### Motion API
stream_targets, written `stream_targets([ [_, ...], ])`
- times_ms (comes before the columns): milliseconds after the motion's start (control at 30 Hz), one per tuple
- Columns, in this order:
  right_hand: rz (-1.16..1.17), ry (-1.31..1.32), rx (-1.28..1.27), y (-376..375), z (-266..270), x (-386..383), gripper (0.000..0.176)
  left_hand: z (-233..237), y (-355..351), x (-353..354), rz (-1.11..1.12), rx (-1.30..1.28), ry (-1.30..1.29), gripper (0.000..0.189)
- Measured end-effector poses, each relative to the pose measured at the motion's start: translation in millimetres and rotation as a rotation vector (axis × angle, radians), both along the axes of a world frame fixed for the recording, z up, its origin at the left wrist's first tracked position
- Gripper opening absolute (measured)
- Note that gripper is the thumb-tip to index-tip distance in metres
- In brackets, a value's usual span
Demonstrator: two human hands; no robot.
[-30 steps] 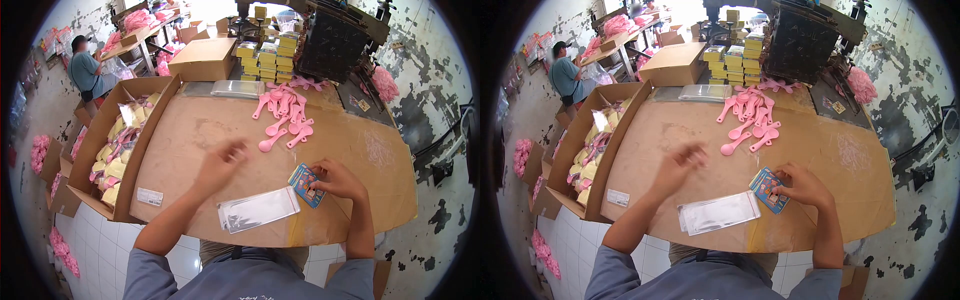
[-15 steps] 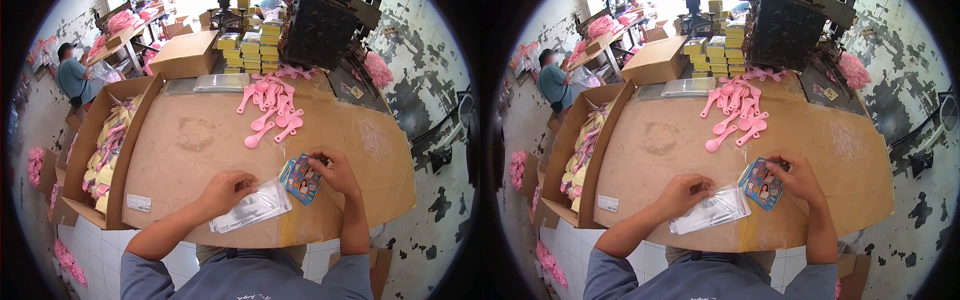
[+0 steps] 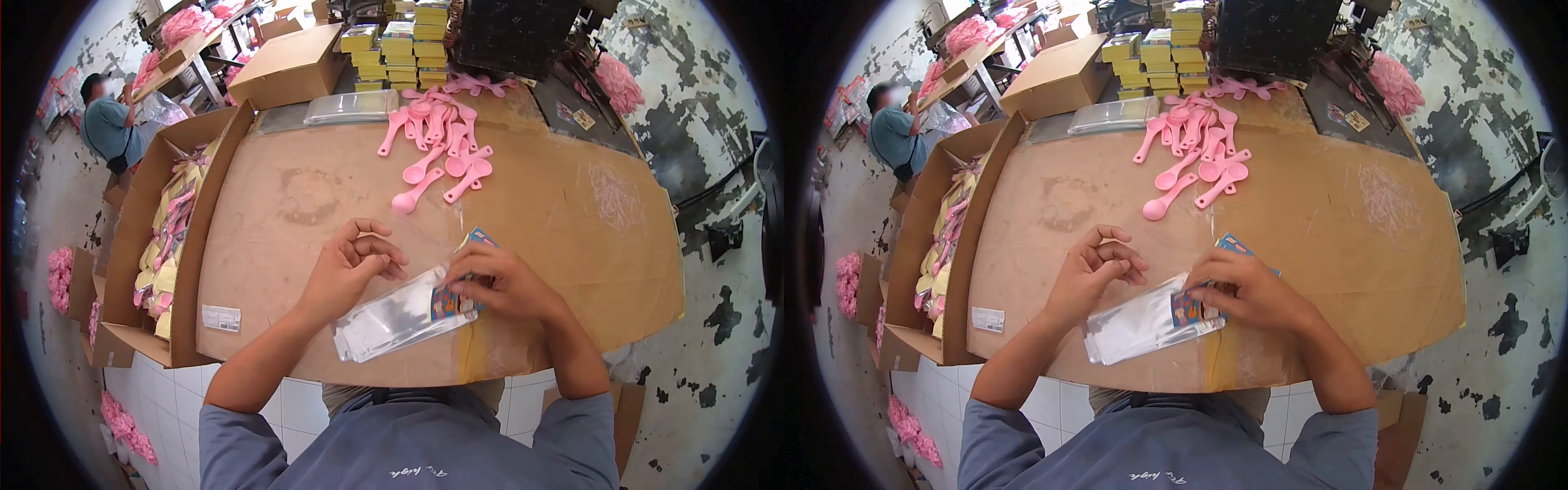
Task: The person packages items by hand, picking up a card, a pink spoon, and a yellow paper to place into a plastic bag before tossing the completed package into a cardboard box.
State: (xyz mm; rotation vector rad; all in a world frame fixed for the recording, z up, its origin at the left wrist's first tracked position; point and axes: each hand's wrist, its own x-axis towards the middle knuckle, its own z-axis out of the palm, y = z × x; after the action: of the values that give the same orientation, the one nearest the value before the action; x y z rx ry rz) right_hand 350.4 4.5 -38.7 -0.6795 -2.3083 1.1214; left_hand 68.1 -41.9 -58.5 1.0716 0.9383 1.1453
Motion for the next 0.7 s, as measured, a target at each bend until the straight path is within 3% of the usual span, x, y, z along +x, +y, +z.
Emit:
stream_targets([
  [133,-0.278,0.053,-0.134,1.0,1.5,0.2,0.016,4.8,-1.1,5.2,-0.059,-0.048,-0.015,0.033],
  [233,-0.406,0.331,-0.318,0.5,-8.4,-5.3,0.018,2.2,-5.8,12.3,-0.056,-0.036,-0.006,0.037],
  [333,-0.463,0.449,-0.26,-2.0,-8.8,-10.1,0.02,1.3,-8.0,17.6,-0.044,-0.021,0.014,0.041],
  [433,-0.428,0.395,-0.172,-6.0,-8.8,-11.0,0.024,3.1,-9.8,19.0,-0.045,-0.028,0.074,0.044],
  [533,-0.234,0.105,0.059,-3.3,2.8,-6.8,0.029,2.4,-11.6,20.2,-0.079,-0.005,0.112,0.046],
  [700,-0.182,0.142,0.059,-10.8,-2.1,-20.5,0.031,5.1,-19.2,23.7,-0.183,0.158,0.317,0.044],
])
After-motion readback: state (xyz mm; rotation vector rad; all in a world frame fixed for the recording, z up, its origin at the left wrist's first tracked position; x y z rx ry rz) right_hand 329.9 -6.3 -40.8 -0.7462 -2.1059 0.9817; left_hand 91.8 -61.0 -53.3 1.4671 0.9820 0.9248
